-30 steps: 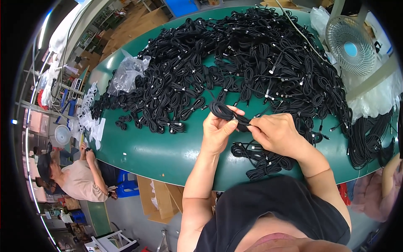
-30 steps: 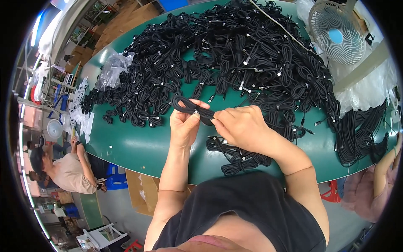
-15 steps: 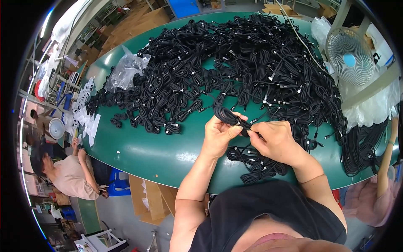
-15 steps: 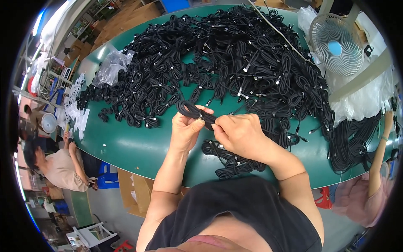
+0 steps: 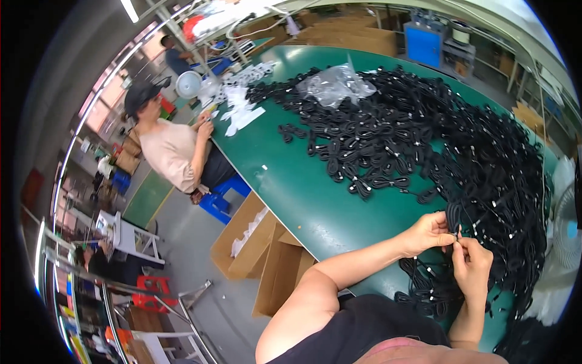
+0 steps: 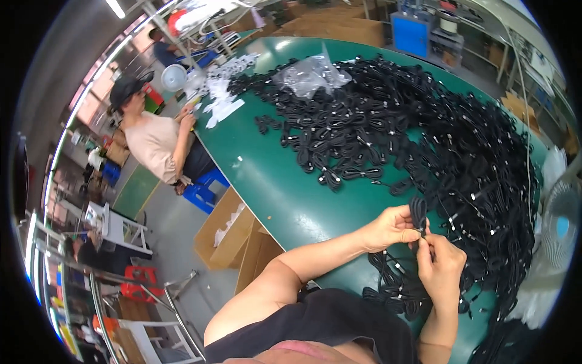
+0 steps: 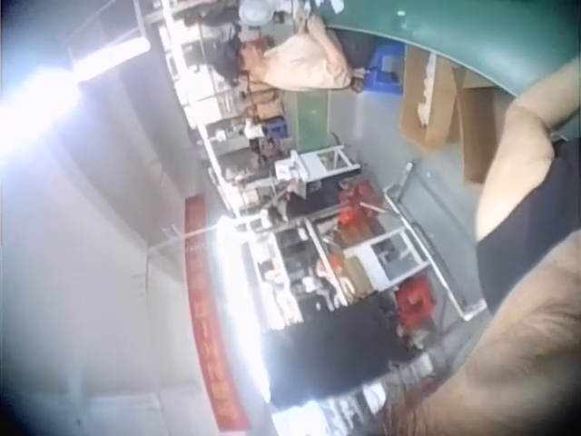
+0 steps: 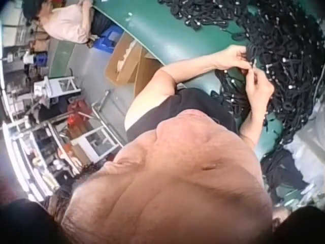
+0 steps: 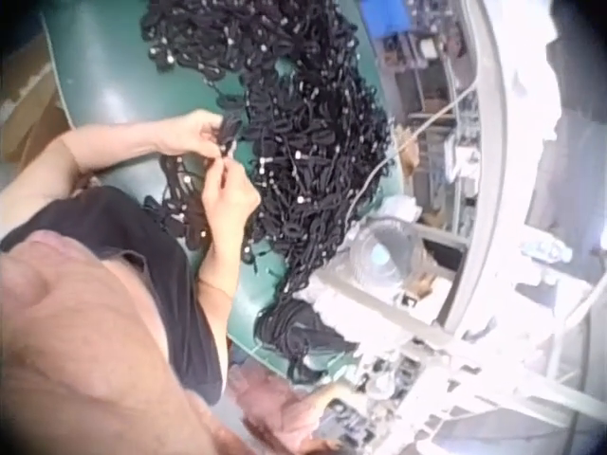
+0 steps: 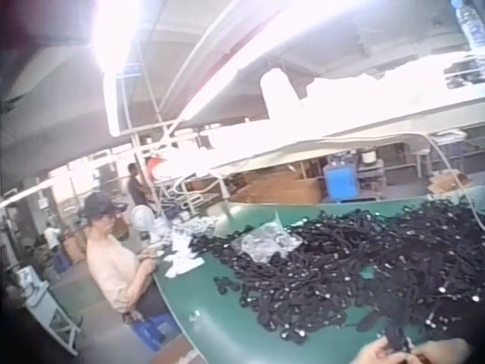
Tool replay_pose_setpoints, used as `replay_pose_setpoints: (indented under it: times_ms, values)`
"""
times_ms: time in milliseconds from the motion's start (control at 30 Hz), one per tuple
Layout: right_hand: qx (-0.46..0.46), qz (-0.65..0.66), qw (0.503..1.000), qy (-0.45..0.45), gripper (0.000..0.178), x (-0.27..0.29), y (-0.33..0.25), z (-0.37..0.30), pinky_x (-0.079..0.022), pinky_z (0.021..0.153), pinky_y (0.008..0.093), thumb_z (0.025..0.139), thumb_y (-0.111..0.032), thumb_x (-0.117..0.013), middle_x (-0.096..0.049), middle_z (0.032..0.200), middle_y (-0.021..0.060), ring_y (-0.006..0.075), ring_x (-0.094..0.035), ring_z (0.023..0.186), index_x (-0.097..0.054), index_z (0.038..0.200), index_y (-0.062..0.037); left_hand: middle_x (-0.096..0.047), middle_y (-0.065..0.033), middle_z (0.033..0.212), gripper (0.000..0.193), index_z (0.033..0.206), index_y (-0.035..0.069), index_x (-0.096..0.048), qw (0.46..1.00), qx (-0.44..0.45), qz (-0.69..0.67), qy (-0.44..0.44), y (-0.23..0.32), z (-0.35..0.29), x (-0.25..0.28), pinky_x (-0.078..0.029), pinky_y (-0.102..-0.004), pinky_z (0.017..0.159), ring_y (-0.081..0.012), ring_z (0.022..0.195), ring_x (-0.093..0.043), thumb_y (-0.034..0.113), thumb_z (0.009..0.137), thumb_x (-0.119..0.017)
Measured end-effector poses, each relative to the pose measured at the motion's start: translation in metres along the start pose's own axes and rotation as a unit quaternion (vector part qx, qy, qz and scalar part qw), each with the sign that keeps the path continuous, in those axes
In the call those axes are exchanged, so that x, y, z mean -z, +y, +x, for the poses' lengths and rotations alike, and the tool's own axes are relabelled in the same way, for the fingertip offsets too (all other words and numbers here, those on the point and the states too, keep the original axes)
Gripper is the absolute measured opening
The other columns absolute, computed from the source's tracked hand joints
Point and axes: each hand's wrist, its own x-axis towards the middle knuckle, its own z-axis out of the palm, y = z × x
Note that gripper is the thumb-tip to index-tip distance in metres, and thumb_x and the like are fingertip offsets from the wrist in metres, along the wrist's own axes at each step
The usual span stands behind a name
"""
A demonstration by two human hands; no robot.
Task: Coiling and bundling individual black cables with plastic ties on a factory workbench.
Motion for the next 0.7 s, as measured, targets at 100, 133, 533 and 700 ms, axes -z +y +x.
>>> replay_pose_setpoints:
  times_ms: [100, 133, 533, 700]
  values:
    - [-0.001, -0.053, 0.998, -0.029, 0.004, 0.006, 0.003, 0.004, -0.04, 0.046, 0.0313, 0.074, -0.001, -0.06, -0.055, 0.06, 0.0104, 0.0223, -0.053, 0.046, -0.056, 0.075, 0.0008, -0.058, -0.0049, 0.096, 0.03, 0.106, 0.006, -0.05, 0.999, -0.032, 0.003, 0.036, 0.003, 0.003, 0.009, -0.047, -0.023, 0.066, -0.011, 0.083, -0.056, 0.018, 0.082, -0.064]
    - [0.002, -0.054, 0.998, -0.027, 0.004, 0.005, 0.003, 0.005, -0.04, 0.046, 0.0313, 0.074, -0.001, -0.06, -0.055, 0.06, 0.0104, 0.0223, -0.053, 0.046, -0.056, 0.075, 0.0008, -0.058, -0.0049, 0.096, 0.03, 0.106, 0.006, -0.05, 0.999, -0.033, 0.005, 0.034, 0.003, 0.003, 0.011, -0.047, -0.023, 0.066, -0.011, 0.083, -0.056, 0.018, 0.082, -0.064]
    - [0.034, -0.107, 0.993, -0.02, 0.009, 0.002, 0.002, 0.009, -0.04, 0.047, 0.034, 0.072, -0.002, -0.061, -0.055, 0.071, 0.0113, 0.0271, -0.054, 0.054, -0.056, 0.08, 0.0001, -0.058, -0.0059, 0.099, 0.026, 0.106, 0.004, -0.05, 0.994, -0.067, 0.006, 0.084, 0.002, 0.004, 0.016, -0.046, -0.0232, 0.065, -0.0112, 0.083, -0.056, 0.016, 0.085, -0.06]
    - [0.041, -0.034, 0.998, -0.02, 0.009, 0.002, 0.003, 0.005, -0.041, 0.046, 0.0347, 0.072, 0.001, -0.061, -0.053, 0.068, 0.0109, 0.0264, -0.054, 0.052, -0.054, 0.078, -0.0004, -0.056, -0.0038, 0.098, 0.033, 0.111, 0.004, -0.05, 0.998, -0.014, 0.037, 0.04, -0.006, 0.0, 0.004, -0.046, -0.0252, 0.071, -0.0111, 0.087, -0.054, 0.019, 0.084, -0.062]
